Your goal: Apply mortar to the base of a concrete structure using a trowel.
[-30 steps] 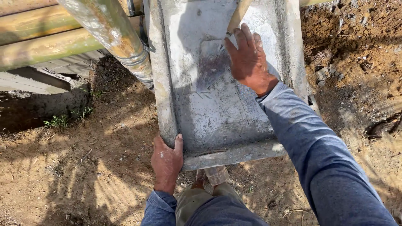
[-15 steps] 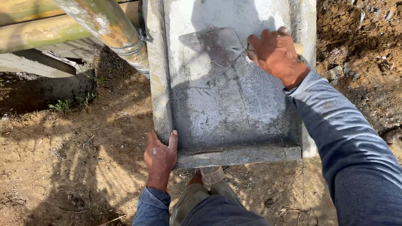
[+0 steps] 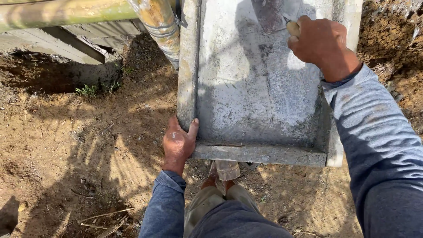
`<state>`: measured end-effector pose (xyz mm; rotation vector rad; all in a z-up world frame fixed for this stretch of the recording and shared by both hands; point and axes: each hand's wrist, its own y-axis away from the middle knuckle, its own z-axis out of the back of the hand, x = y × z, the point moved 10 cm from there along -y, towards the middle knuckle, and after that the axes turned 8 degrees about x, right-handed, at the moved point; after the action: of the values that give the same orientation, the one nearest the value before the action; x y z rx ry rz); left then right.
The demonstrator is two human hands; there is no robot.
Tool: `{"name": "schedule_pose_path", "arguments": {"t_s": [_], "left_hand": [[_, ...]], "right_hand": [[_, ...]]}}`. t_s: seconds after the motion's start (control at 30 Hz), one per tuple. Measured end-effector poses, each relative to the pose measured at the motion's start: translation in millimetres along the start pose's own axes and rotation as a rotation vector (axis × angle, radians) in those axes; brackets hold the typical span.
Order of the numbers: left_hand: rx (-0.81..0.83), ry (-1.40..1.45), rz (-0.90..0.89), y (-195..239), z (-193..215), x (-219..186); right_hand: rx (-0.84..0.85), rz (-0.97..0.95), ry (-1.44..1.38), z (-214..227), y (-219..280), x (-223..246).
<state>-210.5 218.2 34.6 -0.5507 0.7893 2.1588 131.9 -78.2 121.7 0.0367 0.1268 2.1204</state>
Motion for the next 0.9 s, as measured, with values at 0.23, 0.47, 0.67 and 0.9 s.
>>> {"name": "schedule_pose_path", "arguments": {"t_s": [0.23,0.47,0.67,0.9], "left_hand": [[0.08,-0.012,0.093,6,2,-2],[0.064,0.015,0.058,5,2,-2],[0.075,0.011,0.051,4,-3,-2],[0.036,-0.017,0.043,5,-1,-2]], "right_hand": [[0.138,0.078,-0.212,-26,-23,91],[0.207,-0.004,-0.6,-47,-2,167],[0.078,-0.013,-0.737,-41,55,176],[0.003,0.115,-0.551,-10,124,144]]}}
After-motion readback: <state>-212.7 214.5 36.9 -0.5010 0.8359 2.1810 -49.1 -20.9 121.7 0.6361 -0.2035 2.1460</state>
